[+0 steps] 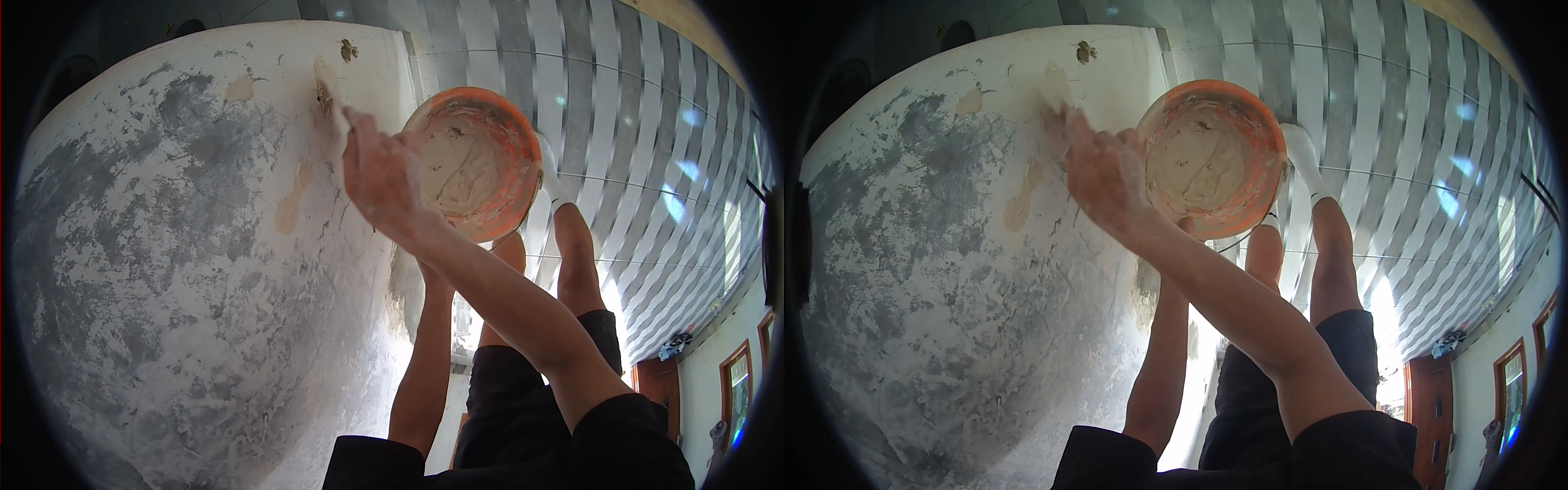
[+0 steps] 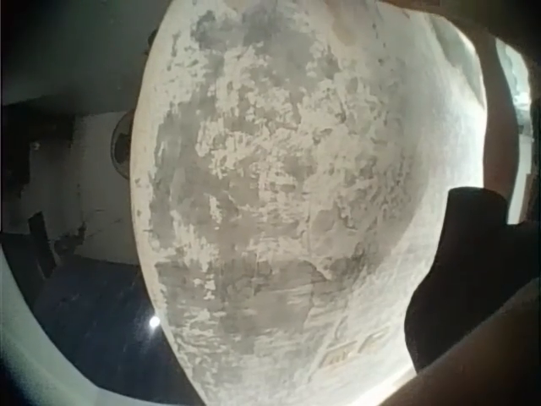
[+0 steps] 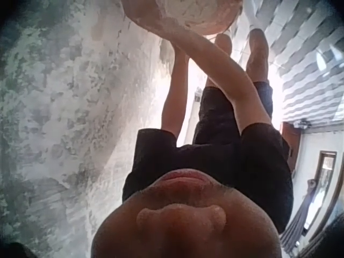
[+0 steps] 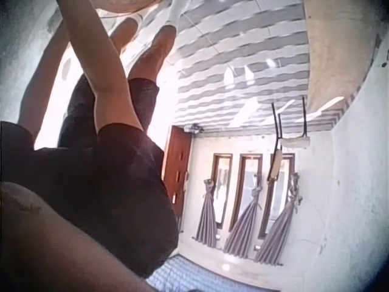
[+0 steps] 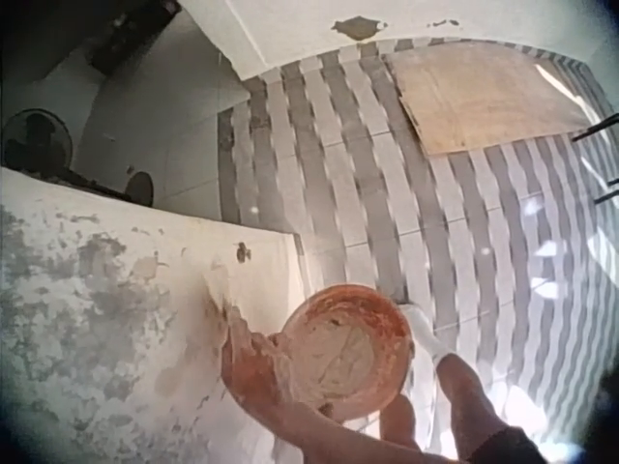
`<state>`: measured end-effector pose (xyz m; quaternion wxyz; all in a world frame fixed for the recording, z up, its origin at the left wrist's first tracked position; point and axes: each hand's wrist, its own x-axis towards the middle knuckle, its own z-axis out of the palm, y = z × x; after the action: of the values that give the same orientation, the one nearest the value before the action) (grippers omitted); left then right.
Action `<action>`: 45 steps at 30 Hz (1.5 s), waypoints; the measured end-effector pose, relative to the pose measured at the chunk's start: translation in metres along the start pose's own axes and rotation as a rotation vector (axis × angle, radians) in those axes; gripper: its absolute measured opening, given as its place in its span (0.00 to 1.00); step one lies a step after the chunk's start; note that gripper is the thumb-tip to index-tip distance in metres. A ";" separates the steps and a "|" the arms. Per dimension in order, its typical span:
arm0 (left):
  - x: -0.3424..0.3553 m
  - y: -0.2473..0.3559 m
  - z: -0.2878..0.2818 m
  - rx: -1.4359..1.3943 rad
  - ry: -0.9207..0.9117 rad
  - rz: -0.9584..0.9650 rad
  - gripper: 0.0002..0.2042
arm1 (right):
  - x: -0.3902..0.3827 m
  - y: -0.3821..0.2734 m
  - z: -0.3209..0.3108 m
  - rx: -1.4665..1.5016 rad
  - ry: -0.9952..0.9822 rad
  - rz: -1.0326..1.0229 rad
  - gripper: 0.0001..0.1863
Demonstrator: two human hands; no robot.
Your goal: The person is applying plaster to a wall using a putty knife and a bucket.
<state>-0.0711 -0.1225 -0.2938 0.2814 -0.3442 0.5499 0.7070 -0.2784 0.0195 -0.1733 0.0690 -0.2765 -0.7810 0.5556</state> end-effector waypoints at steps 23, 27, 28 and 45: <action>-0.023 0.042 0.073 0.210 0.200 0.112 0.30 | -0.019 0.010 -0.009 0.077 0.162 0.011 0.19; -0.021 0.045 0.080 0.130 0.212 -0.010 0.30 | -0.027 0.004 0.000 -0.025 0.091 -0.147 0.18; -0.020 0.044 0.084 0.108 0.213 -0.043 0.30 | -0.036 0.002 -0.002 0.053 0.051 -0.130 0.17; -0.035 0.064 0.068 0.541 0.115 0.179 0.09 | -0.011 0.022 -0.006 1.644 -0.082 1.016 0.03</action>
<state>-0.1113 -0.0724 -0.2180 0.2679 -0.2461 0.7617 0.5361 -0.2586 0.0242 -0.1892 -0.0347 -0.4269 0.0628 0.9014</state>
